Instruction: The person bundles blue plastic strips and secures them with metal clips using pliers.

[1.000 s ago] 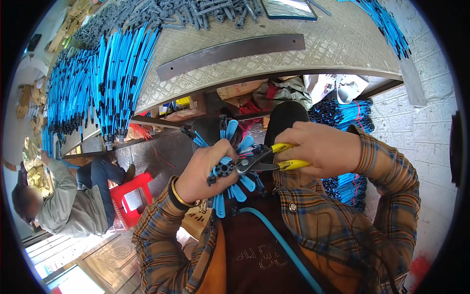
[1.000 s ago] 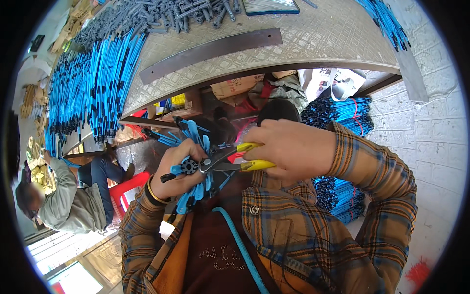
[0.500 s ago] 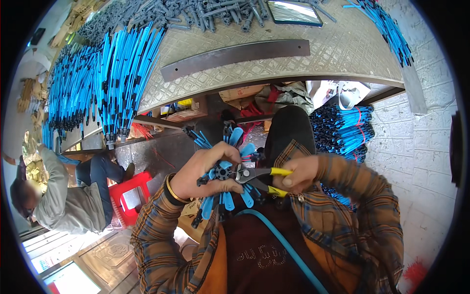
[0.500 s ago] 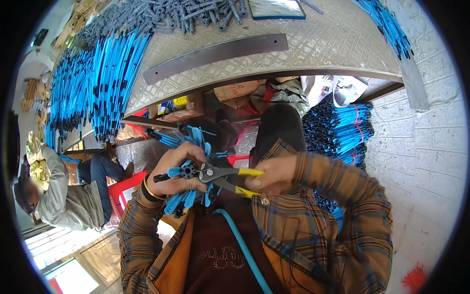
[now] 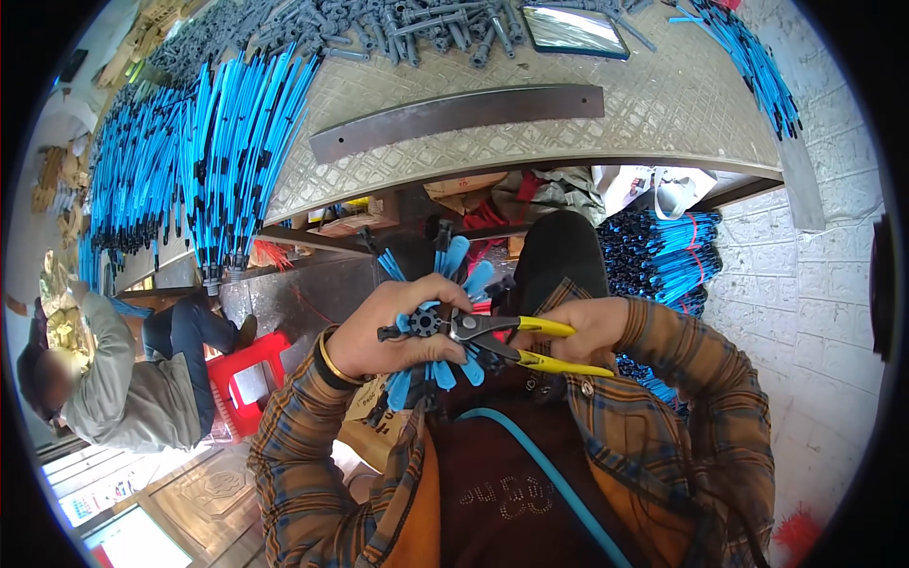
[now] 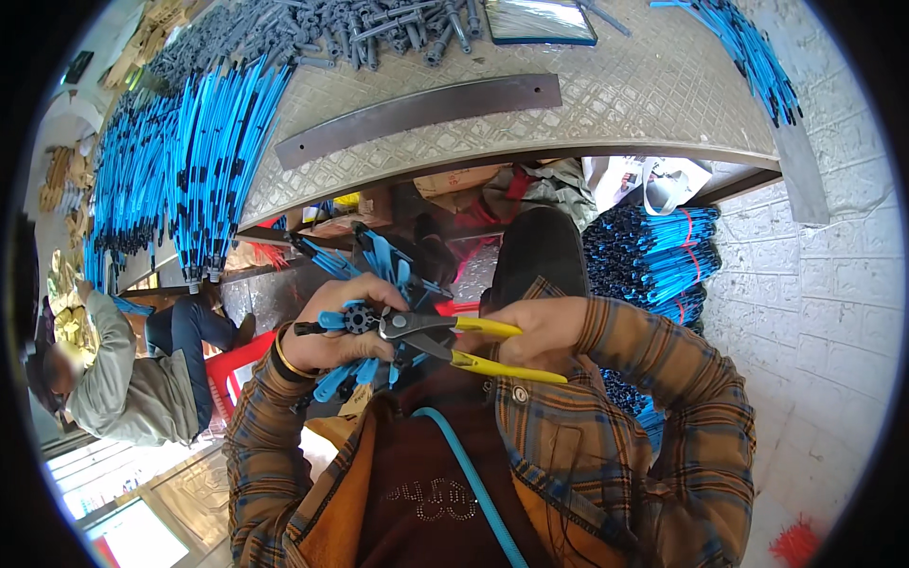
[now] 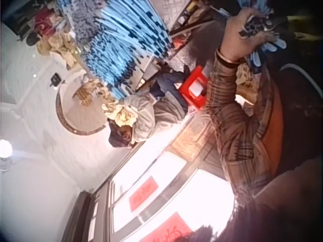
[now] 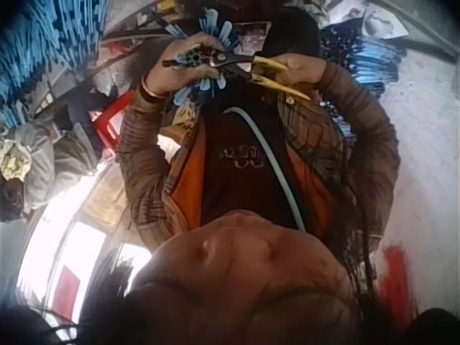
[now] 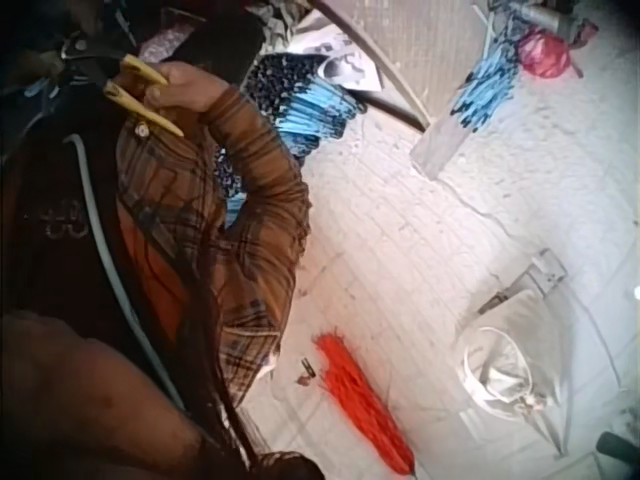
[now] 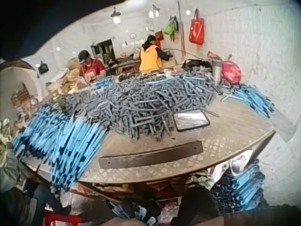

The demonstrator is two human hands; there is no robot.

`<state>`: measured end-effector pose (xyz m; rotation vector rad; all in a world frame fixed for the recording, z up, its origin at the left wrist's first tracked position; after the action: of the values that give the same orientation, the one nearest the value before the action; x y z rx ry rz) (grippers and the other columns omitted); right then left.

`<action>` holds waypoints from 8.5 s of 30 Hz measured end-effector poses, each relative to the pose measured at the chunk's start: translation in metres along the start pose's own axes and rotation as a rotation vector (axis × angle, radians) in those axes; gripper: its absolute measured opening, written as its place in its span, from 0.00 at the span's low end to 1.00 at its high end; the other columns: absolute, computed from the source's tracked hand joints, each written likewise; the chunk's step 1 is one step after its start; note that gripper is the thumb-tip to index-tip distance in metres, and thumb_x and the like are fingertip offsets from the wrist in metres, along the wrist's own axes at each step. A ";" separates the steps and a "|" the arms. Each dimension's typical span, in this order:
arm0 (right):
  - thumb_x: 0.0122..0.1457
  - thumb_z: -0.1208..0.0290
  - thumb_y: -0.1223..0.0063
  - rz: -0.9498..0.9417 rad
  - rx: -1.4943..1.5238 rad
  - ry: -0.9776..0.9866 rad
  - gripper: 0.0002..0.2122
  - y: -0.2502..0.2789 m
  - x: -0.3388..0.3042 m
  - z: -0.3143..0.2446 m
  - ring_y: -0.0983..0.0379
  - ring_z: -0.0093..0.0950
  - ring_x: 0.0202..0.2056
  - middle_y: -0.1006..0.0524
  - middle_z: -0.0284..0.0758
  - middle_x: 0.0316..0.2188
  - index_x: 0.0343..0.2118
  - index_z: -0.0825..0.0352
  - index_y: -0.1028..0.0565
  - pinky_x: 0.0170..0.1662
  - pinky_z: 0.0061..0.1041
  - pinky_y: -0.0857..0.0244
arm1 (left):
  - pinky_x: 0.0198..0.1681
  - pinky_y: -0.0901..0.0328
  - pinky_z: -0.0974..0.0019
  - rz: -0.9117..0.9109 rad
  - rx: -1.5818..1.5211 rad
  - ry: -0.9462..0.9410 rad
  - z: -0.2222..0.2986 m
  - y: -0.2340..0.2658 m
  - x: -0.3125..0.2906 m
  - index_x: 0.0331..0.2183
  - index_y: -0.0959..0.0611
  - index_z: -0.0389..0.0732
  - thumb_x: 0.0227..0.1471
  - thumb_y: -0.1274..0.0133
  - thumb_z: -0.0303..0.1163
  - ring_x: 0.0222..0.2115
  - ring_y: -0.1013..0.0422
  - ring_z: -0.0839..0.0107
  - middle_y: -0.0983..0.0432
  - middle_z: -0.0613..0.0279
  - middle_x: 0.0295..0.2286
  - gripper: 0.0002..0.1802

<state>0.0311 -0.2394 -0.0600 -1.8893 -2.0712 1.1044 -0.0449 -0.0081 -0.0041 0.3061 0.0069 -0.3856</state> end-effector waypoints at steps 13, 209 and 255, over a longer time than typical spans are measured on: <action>0.50 0.72 0.48 0.105 -0.051 -0.048 0.30 -0.007 -0.004 -0.011 0.31 0.27 0.42 0.29 0.41 0.40 0.56 0.68 0.45 0.43 0.26 0.36 | 0.33 0.36 0.67 -0.001 0.019 0.022 -0.001 0.010 0.001 0.35 0.26 0.39 0.34 0.35 0.37 0.28 0.28 0.65 0.28 0.59 0.26 0.24; 0.55 0.69 0.53 1.965 -1.097 0.742 0.07 0.176 -0.201 -0.161 0.32 0.37 0.23 0.32 0.43 0.17 0.31 0.67 0.33 0.26 0.31 0.39 | 0.34 0.39 0.76 0.644 -0.121 -0.240 0.046 0.019 0.185 0.33 0.23 0.33 0.51 0.53 0.25 0.28 0.32 0.79 0.27 0.64 0.24 0.07; 0.59 0.59 0.61 1.426 -0.339 0.699 0.18 0.176 -0.134 -0.191 0.29 0.23 0.28 0.26 0.32 0.27 0.48 0.65 0.37 0.29 0.22 0.33 | 0.48 0.37 0.56 0.744 -0.803 -0.676 0.120 0.103 0.129 0.40 0.29 0.40 0.55 0.56 0.38 0.40 0.31 0.61 0.27 0.55 0.34 0.14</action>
<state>0.3068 -0.2894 0.0256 -3.2609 -0.3579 -0.0222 0.1065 -0.0004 0.1326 -0.6228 -0.5878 0.2843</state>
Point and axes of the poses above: each hand's wrist, its own x-axis towards the middle knuckle, its own y-axis out of the back of the hand, z = x × y, the point moved 2 cm from there along x, towards the middle knuckle
